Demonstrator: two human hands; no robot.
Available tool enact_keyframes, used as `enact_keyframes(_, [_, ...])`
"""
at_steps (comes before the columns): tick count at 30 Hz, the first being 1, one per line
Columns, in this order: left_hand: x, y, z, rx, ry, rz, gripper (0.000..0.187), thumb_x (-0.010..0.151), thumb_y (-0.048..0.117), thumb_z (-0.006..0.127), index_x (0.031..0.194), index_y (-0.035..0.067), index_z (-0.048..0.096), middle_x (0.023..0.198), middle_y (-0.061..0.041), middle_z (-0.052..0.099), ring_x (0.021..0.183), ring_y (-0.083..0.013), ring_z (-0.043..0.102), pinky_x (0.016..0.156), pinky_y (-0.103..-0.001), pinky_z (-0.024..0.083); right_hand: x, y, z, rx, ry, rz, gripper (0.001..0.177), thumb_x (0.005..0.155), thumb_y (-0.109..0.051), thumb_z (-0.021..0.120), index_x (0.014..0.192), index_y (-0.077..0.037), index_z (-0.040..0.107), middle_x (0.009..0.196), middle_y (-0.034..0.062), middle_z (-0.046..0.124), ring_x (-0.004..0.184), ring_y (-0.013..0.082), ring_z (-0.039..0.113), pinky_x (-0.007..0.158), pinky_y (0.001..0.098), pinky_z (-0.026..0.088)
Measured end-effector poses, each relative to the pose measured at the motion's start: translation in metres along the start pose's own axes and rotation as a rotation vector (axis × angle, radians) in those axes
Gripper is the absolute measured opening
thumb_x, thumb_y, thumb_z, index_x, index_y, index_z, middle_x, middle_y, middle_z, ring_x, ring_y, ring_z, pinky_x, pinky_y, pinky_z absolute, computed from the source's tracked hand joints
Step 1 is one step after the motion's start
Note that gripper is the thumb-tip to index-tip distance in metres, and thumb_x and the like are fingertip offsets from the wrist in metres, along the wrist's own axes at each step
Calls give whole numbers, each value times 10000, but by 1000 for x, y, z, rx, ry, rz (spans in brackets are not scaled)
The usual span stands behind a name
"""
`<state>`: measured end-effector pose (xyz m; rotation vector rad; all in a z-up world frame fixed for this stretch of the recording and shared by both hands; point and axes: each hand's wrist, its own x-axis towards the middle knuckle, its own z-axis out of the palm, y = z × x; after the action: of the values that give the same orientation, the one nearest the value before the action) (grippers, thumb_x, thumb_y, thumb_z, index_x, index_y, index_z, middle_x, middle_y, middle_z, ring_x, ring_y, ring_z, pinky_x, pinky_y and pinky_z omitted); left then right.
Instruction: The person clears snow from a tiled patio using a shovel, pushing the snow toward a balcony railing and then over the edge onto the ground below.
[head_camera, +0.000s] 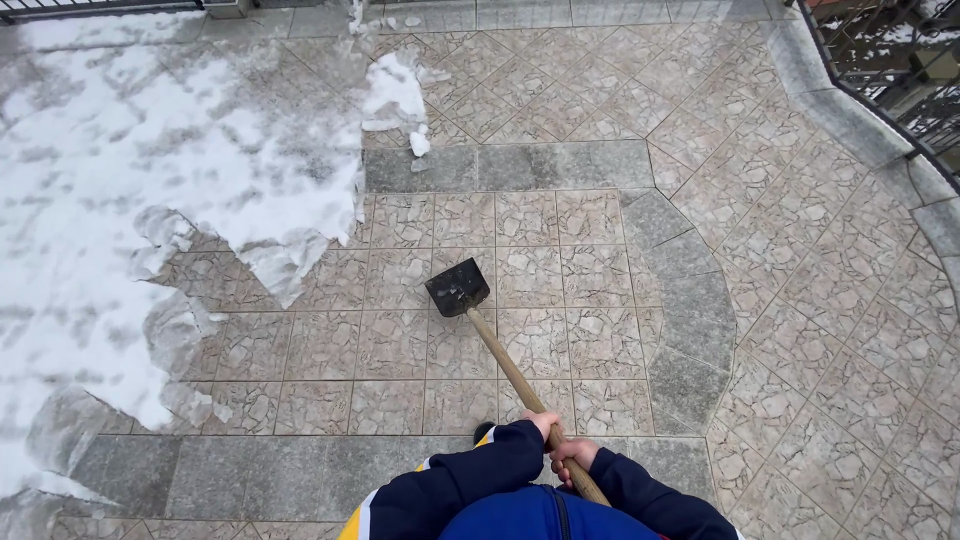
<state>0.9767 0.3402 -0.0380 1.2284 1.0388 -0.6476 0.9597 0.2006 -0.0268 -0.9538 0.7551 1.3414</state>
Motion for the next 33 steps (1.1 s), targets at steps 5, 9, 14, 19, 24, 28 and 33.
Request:
enact_keyframes(5, [31, 58, -26, 106, 27, -15, 490, 639, 202, 755, 1052, -7, 592, 726, -192, 671, 541, -272, 640, 419, -401, 491, 45, -56, 20, -33, -91, -18, 188, 871, -57, 585, 770, -66, 426, 639, 94, 415, 426, 189, 406, 399, 354, 377])
enact_keyframes(9, [41, 115, -38, 67, 43, -32, 432, 724, 225, 767, 1070, 12, 622, 826, -178, 682, 701, -275, 677, 612, -408, 561, 84, -110, 24, 5, -107, 5, 92, 842, -71, 564, 841, -76, 472, 663, 75, 445, 432, 174, 404, 392, 333, 369])
enact_keyframes(14, [93, 174, -43, 39, 27, -43, 424, 733, 247, 811, 1018, 30, 584, 781, -173, 609, 631, -265, 612, 514, -417, 492, 118, -193, 35, -57, -75, 51, 129, 808, -70, 560, 913, 3, 549, 632, 71, 472, 415, 168, 426, 378, 321, 368])
enact_keyframes(19, [146, 257, -40, -58, 5, -68, 375, 841, 201, 787, 1099, 20, 584, 839, -202, 669, 640, -289, 667, 508, -409, 550, 151, -291, 43, -86, -88, 80, 58, 826, -78, 555, 815, -69, 499, 655, 62, 452, 440, 169, 418, 418, 336, 382])
enact_keyframes(24, [191, 330, -32, -155, -2, -28, 332, 878, 146, 774, 1111, -29, 615, 939, -222, 695, 778, -287, 723, 616, -375, 656, 160, -387, 58, -93, -88, 65, 77, 814, -55, 546, 827, -75, 473, 658, 81, 459, 429, 171, 415, 391, 321, 358])
enact_keyframes(28, [253, 361, -28, -200, -10, 18, 496, 855, 145, 803, 1257, 22, 540, 1068, -191, 668, 863, -267, 717, 666, -346, 638, 184, -456, 66, -137, -48, 62, 62, 799, -68, 570, 827, -37, 524, 621, 57, 473, 417, 146, 420, 382, 299, 332])
enact_keyframes(33, [327, 387, -46, -392, -46, 174, 973, 860, 119, 910, 1509, -113, 223, 1315, -358, 469, 1091, -419, 691, 878, -557, 609, 238, -525, 65, -59, -171, 19, 171, 852, -85, 620, 981, -118, 515, 681, -7, 403, 477, 105, 432, 458, 296, 380])
